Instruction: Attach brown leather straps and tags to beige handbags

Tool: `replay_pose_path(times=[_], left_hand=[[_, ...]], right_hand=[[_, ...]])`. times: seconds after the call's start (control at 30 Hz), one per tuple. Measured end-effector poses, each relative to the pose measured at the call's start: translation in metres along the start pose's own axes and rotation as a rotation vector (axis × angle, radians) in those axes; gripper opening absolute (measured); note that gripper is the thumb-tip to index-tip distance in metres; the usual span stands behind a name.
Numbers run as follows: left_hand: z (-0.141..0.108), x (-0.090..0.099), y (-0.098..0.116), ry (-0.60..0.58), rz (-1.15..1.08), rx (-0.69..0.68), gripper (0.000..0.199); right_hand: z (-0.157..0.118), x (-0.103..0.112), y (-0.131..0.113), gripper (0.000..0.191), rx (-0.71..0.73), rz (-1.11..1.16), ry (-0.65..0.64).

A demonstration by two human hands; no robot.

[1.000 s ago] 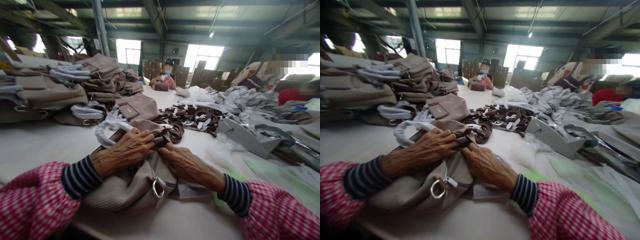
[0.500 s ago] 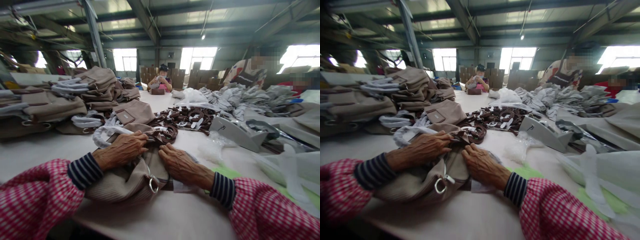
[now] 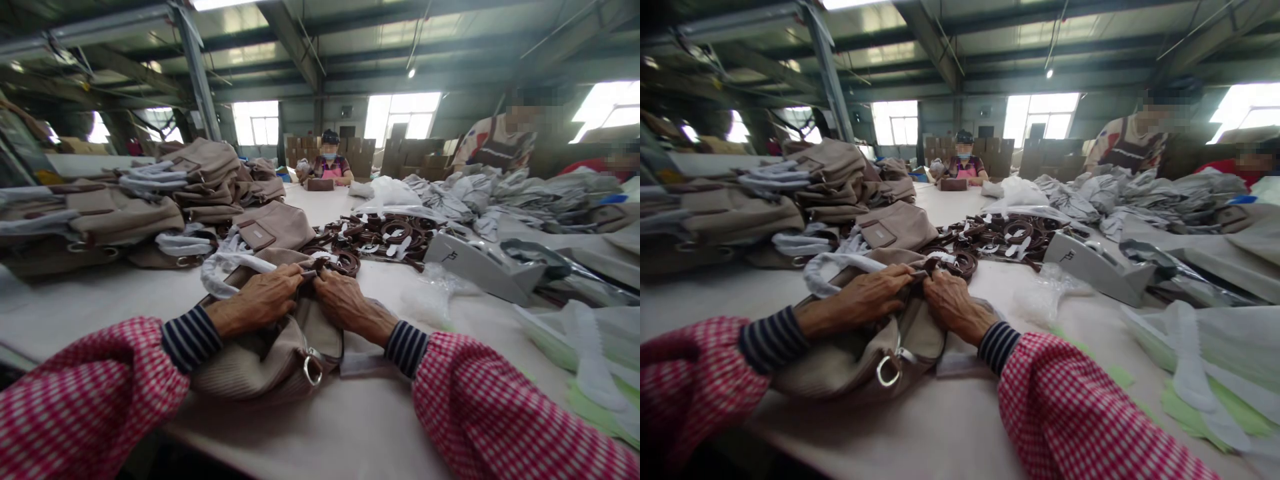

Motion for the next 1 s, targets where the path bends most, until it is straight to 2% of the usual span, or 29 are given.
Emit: replay_pose_path(times=[0.1, 0.17, 0.27, 0.37, 0.5, 0.77, 1.0], left_hand=[[0.006, -0.007, -0.003, 0.03, -0.087, 0.015, 0.045], [0.01, -0.009, -0.005, 0.058, -0.143, 0.035, 0.04], [0.012, -0.009, -0.008, 0.09, -0.191, 0.094, 0.034], [0.014, -0.009, -0.009, 0.106, -0.201, 0.134, 0.031], [0.016, -0.007, -0.009, 0.131, -0.236, 0.155, 0.032], [0.017, -0.003, -0.012, 0.199, -0.356, 0.227, 0.04], [0.015, -0.003, -0.017, 0.245, -0.413, 0.263, 0.042]], right_hand=[[-0.002, 0.003, -0.012, 0.034, 0.078, -0.15, 0.126], [0.002, 0.007, -0.02, 0.041, 0.117, -0.201, 0.146], [0.019, 0.009, -0.024, 0.044, 0.107, -0.202, 0.069], [0.037, 0.009, -0.022, 0.04, 0.077, -0.15, -0.003], [0.046, 0.006, -0.013, 0.03, -0.063, -0.029, -0.094], [0.052, 0.011, -0.012, 0.034, -0.201, 0.024, -0.082], [0.054, 0.013, -0.021, 0.035, -0.213, 0.069, -0.063]])
Point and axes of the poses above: each hand's wrist, its own z-axis towards the middle knuckle, its own x-axis out of the back of the hand, y = z × x, the point moved 5 cm from there along z, towards the middle knuckle, and after that the axes turned 4 degrees about -y, right-handed, at the moved point
